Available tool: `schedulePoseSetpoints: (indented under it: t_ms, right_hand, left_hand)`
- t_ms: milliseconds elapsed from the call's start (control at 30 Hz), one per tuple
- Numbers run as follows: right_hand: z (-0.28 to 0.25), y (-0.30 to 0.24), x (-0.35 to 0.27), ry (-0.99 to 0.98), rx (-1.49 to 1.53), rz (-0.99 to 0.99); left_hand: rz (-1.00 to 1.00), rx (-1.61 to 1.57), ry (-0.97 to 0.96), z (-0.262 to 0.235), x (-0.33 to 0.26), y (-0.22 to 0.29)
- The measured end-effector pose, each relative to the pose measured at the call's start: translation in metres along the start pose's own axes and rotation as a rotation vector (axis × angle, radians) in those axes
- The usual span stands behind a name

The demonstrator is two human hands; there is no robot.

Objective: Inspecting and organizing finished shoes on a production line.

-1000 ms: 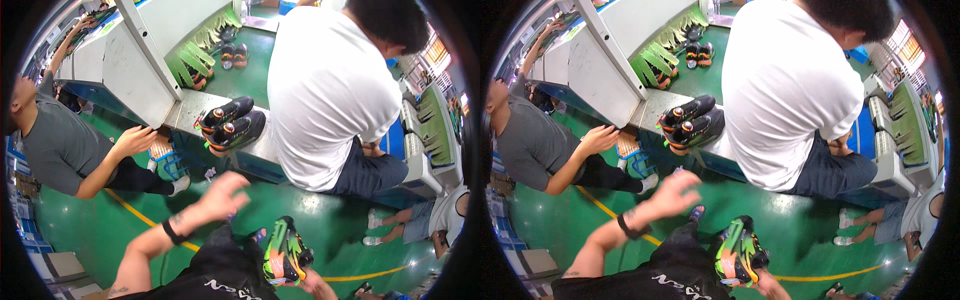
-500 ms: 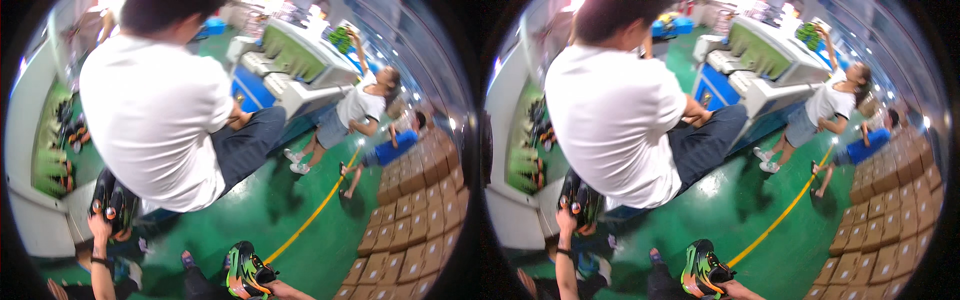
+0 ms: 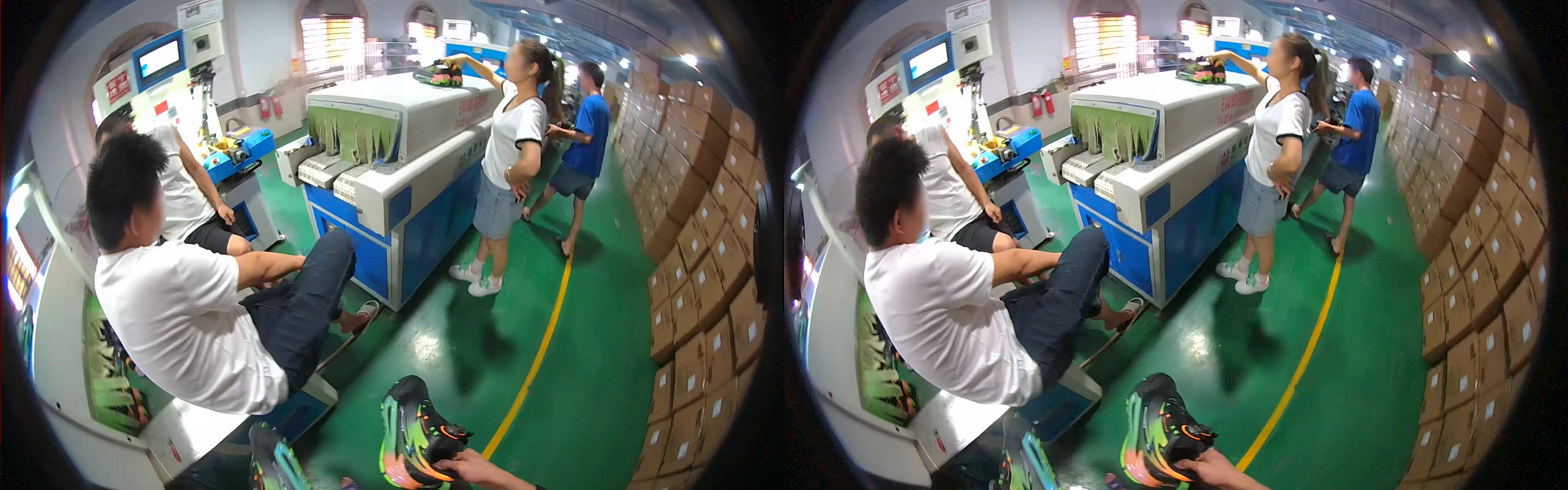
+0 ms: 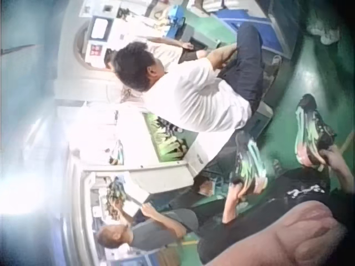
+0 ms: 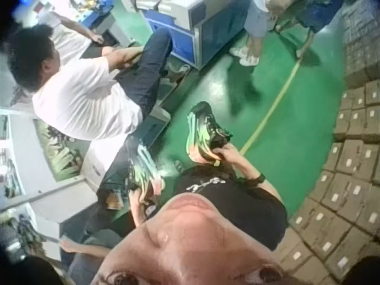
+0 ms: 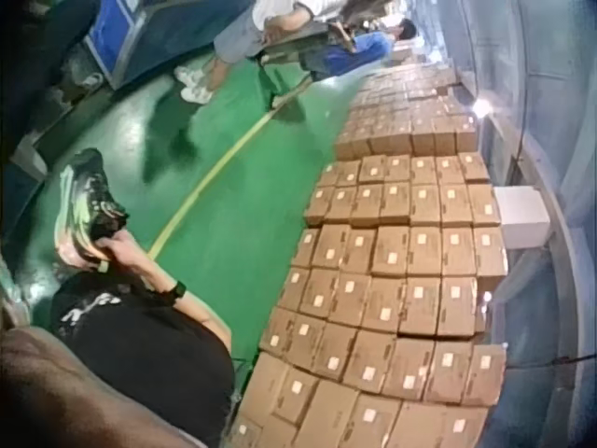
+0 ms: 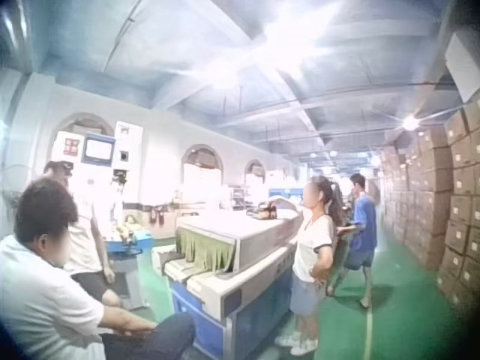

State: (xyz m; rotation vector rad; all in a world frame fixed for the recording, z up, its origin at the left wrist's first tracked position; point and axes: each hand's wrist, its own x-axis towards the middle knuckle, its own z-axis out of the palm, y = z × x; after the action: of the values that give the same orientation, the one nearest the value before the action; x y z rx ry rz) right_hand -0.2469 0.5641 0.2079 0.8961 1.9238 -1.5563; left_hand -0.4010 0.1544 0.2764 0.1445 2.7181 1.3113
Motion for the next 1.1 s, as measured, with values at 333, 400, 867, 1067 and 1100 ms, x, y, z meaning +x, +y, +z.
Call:
schedulePoseSetpoints:
  t_ms: [333,400,867,1067,1100]
  right_hand:
    - [-0.206,-0.046,-0.006,0.323,-0.096,-0.738]
    - [-0.241,-0.082,-0.012,0.331,0.155,-0.700]
    - [-0.505,-0.380,0.147,0.262,0.499,-0.895]
    - [-0.635,-0.597,0.185,0.611,-0.185,-0.961]
    - [-0.651,-0.628,0.191,0.569,-0.180,-0.967]
  left_hand:
    - [0.299,-0.314,-0.196,0.158,0.023,0.157]
    - [0.251,-0.351,-0.250,0.183,0.050,0.177]
    - [0.430,-0.627,-0.160,0.228,0.495,0.425]
    - [0.923,-0.762,-0.196,0.211,0.654,0.609]
    - [1.069,-0.513,-0.112,0.210,0.675,0.628]
